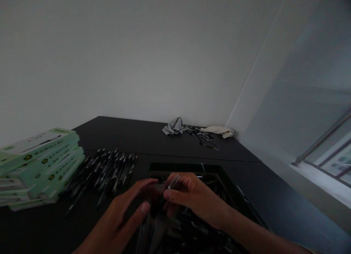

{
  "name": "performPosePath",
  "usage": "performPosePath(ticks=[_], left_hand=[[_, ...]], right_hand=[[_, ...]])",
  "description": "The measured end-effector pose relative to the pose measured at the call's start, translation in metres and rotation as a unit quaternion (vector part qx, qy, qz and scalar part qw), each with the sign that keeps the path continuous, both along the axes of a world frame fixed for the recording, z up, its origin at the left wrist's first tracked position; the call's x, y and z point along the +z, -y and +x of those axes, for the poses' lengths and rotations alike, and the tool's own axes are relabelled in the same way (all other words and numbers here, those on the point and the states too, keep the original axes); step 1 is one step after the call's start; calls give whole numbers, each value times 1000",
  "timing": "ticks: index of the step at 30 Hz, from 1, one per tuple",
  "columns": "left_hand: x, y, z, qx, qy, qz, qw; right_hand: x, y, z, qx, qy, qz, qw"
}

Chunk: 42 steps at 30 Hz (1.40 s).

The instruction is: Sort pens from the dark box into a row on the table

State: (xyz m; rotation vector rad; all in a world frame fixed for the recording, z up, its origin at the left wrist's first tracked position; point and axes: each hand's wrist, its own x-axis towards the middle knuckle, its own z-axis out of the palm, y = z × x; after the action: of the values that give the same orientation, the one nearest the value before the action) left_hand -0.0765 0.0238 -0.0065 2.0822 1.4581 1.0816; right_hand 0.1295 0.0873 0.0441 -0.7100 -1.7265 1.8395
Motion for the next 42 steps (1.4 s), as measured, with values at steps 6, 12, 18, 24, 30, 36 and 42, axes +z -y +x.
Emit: performPosePath(ticks=[6,12,18,24,30,36,42], left_hand=[[4,10,17,-83,93,-64,990],[12,10,6,-23,149,-64,986],[7,3,-4,-34,287,-116,950],[-5,1,-9,106,374,-161,907],[0,-1,-13,151,394,-166,891],[5,-4,-6,107,306,-119,938],[8,-8,-6,140,275,-101,946]], right_hand=[[3,28,-4,-13,46,121,992],[36,4,19,83,239,305,918],[5,-48,14,123,453,479,742],[-47,-62,-14,138,464,511,710],[-53,-67,-15,151,448,522,710],[-58,-62,-18,149,424,513,731],[-37,-61,-17,117,338,444,821]])
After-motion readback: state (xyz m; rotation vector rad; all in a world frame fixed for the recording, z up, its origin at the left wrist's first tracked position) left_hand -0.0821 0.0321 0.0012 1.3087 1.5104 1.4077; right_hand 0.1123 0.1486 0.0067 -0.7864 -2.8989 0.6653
